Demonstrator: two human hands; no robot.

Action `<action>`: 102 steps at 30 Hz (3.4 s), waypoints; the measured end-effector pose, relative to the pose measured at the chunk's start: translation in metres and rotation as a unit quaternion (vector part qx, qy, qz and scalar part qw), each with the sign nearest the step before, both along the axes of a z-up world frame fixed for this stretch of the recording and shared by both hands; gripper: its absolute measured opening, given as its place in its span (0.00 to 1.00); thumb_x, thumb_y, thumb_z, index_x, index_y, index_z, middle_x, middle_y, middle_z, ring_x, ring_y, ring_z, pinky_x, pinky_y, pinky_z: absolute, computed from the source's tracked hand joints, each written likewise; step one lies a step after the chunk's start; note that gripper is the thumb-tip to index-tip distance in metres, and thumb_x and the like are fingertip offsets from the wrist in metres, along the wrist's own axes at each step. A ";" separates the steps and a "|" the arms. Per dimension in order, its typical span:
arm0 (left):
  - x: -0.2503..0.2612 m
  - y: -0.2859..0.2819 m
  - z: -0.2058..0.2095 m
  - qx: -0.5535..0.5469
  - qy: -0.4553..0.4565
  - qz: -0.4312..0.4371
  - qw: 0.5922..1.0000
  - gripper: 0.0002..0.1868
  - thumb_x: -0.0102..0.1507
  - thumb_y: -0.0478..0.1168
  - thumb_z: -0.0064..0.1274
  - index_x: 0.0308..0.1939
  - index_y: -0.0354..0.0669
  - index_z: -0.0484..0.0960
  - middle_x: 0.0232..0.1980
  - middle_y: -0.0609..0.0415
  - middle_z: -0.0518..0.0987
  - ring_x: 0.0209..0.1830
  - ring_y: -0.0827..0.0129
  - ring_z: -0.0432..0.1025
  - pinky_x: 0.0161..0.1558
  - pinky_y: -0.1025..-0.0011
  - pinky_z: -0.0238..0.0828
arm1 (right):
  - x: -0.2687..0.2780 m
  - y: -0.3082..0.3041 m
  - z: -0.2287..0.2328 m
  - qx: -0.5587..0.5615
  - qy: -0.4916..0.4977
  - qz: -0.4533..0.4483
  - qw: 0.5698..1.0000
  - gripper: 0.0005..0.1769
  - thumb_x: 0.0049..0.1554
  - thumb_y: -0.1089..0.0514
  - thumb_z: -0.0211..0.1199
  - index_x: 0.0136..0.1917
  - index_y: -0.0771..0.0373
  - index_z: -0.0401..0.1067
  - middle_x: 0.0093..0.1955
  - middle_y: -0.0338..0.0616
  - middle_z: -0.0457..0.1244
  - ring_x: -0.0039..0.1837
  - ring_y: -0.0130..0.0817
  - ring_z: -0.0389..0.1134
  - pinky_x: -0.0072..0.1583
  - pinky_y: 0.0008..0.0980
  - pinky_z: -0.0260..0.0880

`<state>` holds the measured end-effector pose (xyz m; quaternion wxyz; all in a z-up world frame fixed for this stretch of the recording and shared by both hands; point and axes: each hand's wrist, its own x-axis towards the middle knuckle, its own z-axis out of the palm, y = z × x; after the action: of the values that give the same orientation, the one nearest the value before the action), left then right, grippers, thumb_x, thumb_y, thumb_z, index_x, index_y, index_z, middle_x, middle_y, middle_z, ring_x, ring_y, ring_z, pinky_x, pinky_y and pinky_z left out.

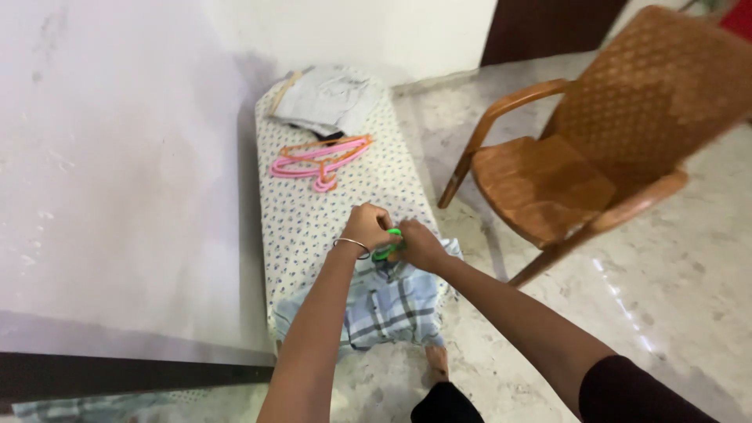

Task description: The person hangs several shirts on a rack, then takes a checkered shirt from a bed, buttons it up, and places it on a hanger. The task involves organizing and preparing clothing items for storage.

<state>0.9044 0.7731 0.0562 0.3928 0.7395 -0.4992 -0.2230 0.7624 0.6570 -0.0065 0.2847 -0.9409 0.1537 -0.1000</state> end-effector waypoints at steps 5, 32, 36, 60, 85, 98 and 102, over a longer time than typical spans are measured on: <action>-0.061 -0.008 0.047 -0.006 0.066 -0.022 0.998 0.12 0.45 0.37 0.73 0.22 0.36 0.84 0.23 0.53 0.83 0.22 0.76 0.74 0.28 0.75 0.72 | -0.092 0.001 0.022 -0.031 -0.032 -0.026 0.999 0.23 0.39 0.56 0.78 0.47 0.61 0.76 0.47 0.51 0.68 0.56 0.53 0.66 0.59 0.47 0.66; -0.428 -0.281 0.240 -0.154 -0.052 -0.255 0.953 0.25 0.50 0.56 0.71 0.40 0.41 0.87 0.36 0.47 0.85 0.39 0.61 0.80 0.45 0.61 0.75 | -0.565 -0.222 0.255 -0.109 -0.166 -0.357 0.912 0.22 0.51 0.55 0.72 0.57 0.63 0.76 0.50 0.56 0.69 0.51 0.50 0.69 0.54 0.44 0.68; -0.475 -0.319 0.243 -0.075 -0.075 -0.281 0.954 0.28 0.49 0.60 0.68 0.39 0.39 0.88 0.35 0.43 0.86 0.36 0.54 0.81 0.45 0.60 0.75 | -0.630 -0.247 0.291 -0.124 -0.110 -0.415 0.895 0.22 0.50 0.54 0.72 0.57 0.63 0.75 0.48 0.58 0.68 0.50 0.53 0.68 0.54 0.44 0.67; -0.644 -0.718 0.282 -0.209 -0.104 -0.433 0.871 0.22 0.51 0.50 0.71 0.38 0.38 0.83 0.36 0.40 0.83 0.39 0.52 0.80 0.43 0.59 0.74 | -0.861 -0.528 0.363 -0.203 -0.088 -0.526 0.821 0.12 0.57 0.60 0.65 0.53 0.67 0.73 0.47 0.58 0.69 0.51 0.56 0.70 0.52 0.45 0.69; -0.617 -1.150 0.285 -0.227 -0.088 -0.265 0.933 0.14 0.61 0.47 0.61 0.40 0.38 0.84 0.32 0.41 0.79 0.29 0.54 0.70 0.39 0.61 0.69 | -0.841 -1.071 0.402 -0.212 -0.064 -0.375 0.900 0.12 0.58 0.58 0.66 0.51 0.69 0.74 0.44 0.61 0.68 0.48 0.59 0.68 0.50 0.44 0.68; -0.400 -1.352 0.312 -0.245 -0.140 -0.171 0.944 0.17 0.60 0.50 0.63 0.44 0.42 0.85 0.37 0.43 0.82 0.36 0.58 0.75 0.43 0.61 0.70 | -0.623 -1.345 0.417 -0.237 -0.117 -0.237 0.935 0.11 0.60 0.57 0.64 0.49 0.69 0.74 0.45 0.62 0.68 0.49 0.60 0.69 0.52 0.48 0.68; -0.333 -1.389 0.331 -0.189 -0.190 -0.110 0.957 0.18 0.58 0.50 0.65 0.44 0.42 0.86 0.34 0.39 0.80 0.33 0.52 0.72 0.43 0.59 0.69 | -0.545 -1.413 0.422 -0.238 -0.130 -0.215 0.938 0.12 0.58 0.57 0.65 0.49 0.70 0.73 0.43 0.64 0.66 0.48 0.61 0.68 0.51 0.49 0.68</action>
<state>0.5713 -0.6155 0.3874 0.3961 0.6207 -0.6763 -0.0214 0.2178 -0.7558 0.4152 0.0416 -0.9045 0.2854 -0.3140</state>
